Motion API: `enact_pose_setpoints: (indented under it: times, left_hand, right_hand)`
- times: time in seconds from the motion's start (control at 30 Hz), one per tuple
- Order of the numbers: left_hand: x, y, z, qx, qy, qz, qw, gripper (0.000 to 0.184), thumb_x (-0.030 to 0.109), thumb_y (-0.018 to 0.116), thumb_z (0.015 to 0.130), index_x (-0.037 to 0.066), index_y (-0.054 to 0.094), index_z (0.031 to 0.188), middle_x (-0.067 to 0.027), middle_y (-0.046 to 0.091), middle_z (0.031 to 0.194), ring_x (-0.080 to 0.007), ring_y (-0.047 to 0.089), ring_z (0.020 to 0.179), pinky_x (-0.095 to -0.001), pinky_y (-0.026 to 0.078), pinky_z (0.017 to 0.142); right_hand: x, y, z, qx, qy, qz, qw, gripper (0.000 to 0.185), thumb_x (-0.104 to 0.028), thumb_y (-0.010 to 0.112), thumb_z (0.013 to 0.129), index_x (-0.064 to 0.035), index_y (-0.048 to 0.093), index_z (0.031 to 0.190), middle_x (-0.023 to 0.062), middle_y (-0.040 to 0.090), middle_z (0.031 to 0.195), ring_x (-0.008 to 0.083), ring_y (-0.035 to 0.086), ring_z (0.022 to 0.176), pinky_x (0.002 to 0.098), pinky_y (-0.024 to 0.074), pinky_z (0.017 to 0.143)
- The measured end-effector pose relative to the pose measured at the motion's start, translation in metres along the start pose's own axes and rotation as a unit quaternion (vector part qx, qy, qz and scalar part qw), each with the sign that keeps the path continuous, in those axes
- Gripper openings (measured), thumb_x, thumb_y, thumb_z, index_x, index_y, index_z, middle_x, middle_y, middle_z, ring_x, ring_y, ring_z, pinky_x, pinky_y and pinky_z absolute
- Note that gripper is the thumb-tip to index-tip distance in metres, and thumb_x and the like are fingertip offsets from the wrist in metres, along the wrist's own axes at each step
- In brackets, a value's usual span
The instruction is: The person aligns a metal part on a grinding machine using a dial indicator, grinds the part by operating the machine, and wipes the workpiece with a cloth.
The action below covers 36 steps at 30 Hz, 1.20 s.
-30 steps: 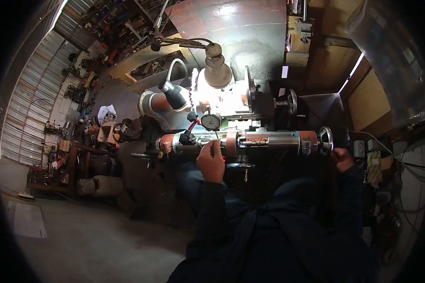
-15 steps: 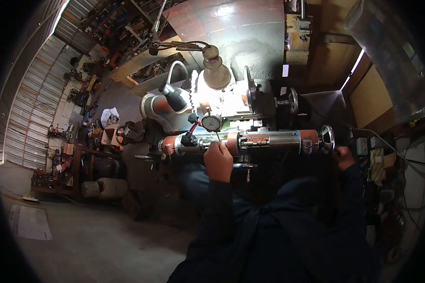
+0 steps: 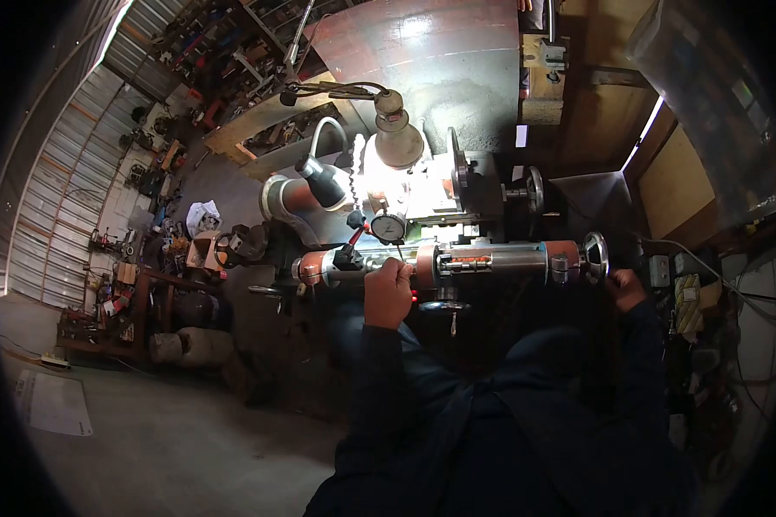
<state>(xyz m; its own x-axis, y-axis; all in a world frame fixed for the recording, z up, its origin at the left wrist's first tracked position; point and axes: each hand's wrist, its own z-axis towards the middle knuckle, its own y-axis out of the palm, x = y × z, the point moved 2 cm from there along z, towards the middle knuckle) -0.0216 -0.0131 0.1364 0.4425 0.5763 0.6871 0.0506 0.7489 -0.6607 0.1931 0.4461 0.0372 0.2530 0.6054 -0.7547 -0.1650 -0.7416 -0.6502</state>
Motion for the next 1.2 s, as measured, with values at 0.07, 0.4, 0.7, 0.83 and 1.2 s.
enact_pose_setpoints:
  times: [0.07, 0.4, 0.7, 0.83, 1.2]
  left_hand:
    - [-0.002, -0.002, 0.001, -0.014, -0.007, -0.007, 1.000, 0.017, 0.013, 0.067, 0.091, 0.000, 0.061, 0.082, -0.0191, 0.064, 0.070, -0.0388, 0.064, 0.066, -0.0448, 0.047, 0.057]
    - [0.041, -0.006, -0.009, 0.267, -0.024, 0.033, 0.963, 0.012, 0.012, 0.063, 0.094, 0.001, 0.064, 0.089, -0.0178, 0.068, 0.079, -0.0372, 0.067, 0.071, -0.0405, 0.052, 0.064]
    - [-0.062, -0.052, -0.048, 0.277, -0.053, 0.164, 0.945, 0.013, 0.014, 0.065, 0.093, 0.001, 0.066, 0.090, -0.0139, 0.063, 0.089, -0.0349, 0.061, 0.087, -0.0444, 0.049, 0.077]
    - [-0.098, -0.040, -0.074, 0.282, -0.089, 0.207, 0.933, 0.014, 0.015, 0.066, 0.091, 0.001, 0.066, 0.089, -0.0141, 0.062, 0.089, -0.0349, 0.061, 0.088, -0.0448, 0.049, 0.076]
    - [-0.092, -0.035, -0.072, 0.313, -0.060, 0.228, 0.920, 0.014, 0.013, 0.066, 0.091, 0.000, 0.066, 0.089, -0.0140, 0.062, 0.090, -0.0340, 0.061, 0.089, -0.0444, 0.049, 0.077]
  right_hand:
    - [0.002, -0.001, 0.000, -0.009, 0.008, 0.001, 1.000, 0.017, -0.011, 0.062, 0.090, 0.0022, 0.070, 0.099, 0.0131, 0.073, 0.086, 0.0134, 0.065, 0.081, 0.0336, 0.0496, 0.075]
    - [-0.034, -0.008, -0.010, 0.002, 0.026, -0.012, 1.000, 0.021, -0.005, 0.066, 0.085, 0.0018, 0.070, 0.105, 0.0141, 0.073, 0.097, 0.0203, 0.068, 0.094, 0.0345, 0.0510, 0.084]
    - [-0.075, -0.046, -0.007, 0.011, -0.033, 0.093, 0.995, 0.014, -0.010, 0.063, 0.093, -0.0003, 0.070, 0.100, 0.0028, 0.070, 0.085, 0.0084, 0.061, 0.080, 0.0272, 0.0486, 0.073]
    - [-0.069, -0.043, 0.017, 0.096, -0.012, 0.109, 0.989, 0.016, -0.016, 0.065, 0.095, -0.0011, 0.070, 0.098, -0.0012, 0.064, 0.077, 0.0053, 0.055, 0.068, 0.0238, 0.0437, 0.062]
    - [0.015, -0.005, 0.081, 0.050, -0.041, 0.088, 0.994, 0.012, -0.004, 0.064, 0.089, 0.0013, 0.071, 0.098, 0.0081, 0.073, 0.087, 0.0113, 0.065, 0.083, 0.0296, 0.0509, 0.076]
